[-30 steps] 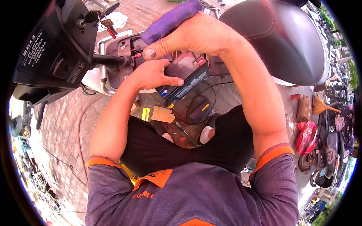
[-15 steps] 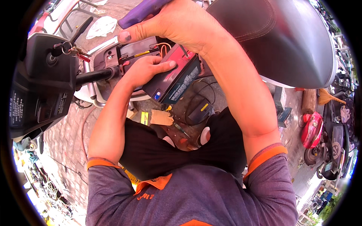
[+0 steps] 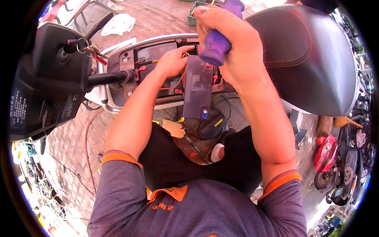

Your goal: The person sits on the ground and uses a screwdriver to tighten the terminals on a scooter battery. They then connect the red and black wires to the battery terminals and secure the connections.

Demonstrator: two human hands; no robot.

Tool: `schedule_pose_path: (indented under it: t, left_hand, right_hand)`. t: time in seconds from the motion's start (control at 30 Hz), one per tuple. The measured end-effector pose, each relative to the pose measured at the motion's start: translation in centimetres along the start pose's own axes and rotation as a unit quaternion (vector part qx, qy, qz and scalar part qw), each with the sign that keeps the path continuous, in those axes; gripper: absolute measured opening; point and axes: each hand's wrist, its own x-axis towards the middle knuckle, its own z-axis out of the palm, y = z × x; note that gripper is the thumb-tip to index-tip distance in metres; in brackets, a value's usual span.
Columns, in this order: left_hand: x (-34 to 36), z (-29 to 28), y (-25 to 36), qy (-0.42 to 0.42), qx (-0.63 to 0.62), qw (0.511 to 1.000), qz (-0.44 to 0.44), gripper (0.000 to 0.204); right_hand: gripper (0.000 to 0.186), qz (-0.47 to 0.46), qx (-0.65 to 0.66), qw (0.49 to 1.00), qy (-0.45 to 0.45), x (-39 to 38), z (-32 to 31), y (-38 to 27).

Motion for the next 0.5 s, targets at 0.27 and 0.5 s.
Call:
schedule_pose_path:
  t: [0.27, 0.5]
  left_hand:
    - [1.7, 2.2, -1.7, -0.098, 0.12, 0.987, -0.053, 0.042]
    - [0.5, 3.8, 1.8, -0.118, 0.373, 0.911, -0.129, 0.03]
  right_hand:
    - [0.028, -0.027, -0.12, 0.992, -0.003, -1.2, 1.9, -0.8]
    - [0.031, 0.036, -0.069, 0.997, -0.029, -1.0, 2.6, -4.7]
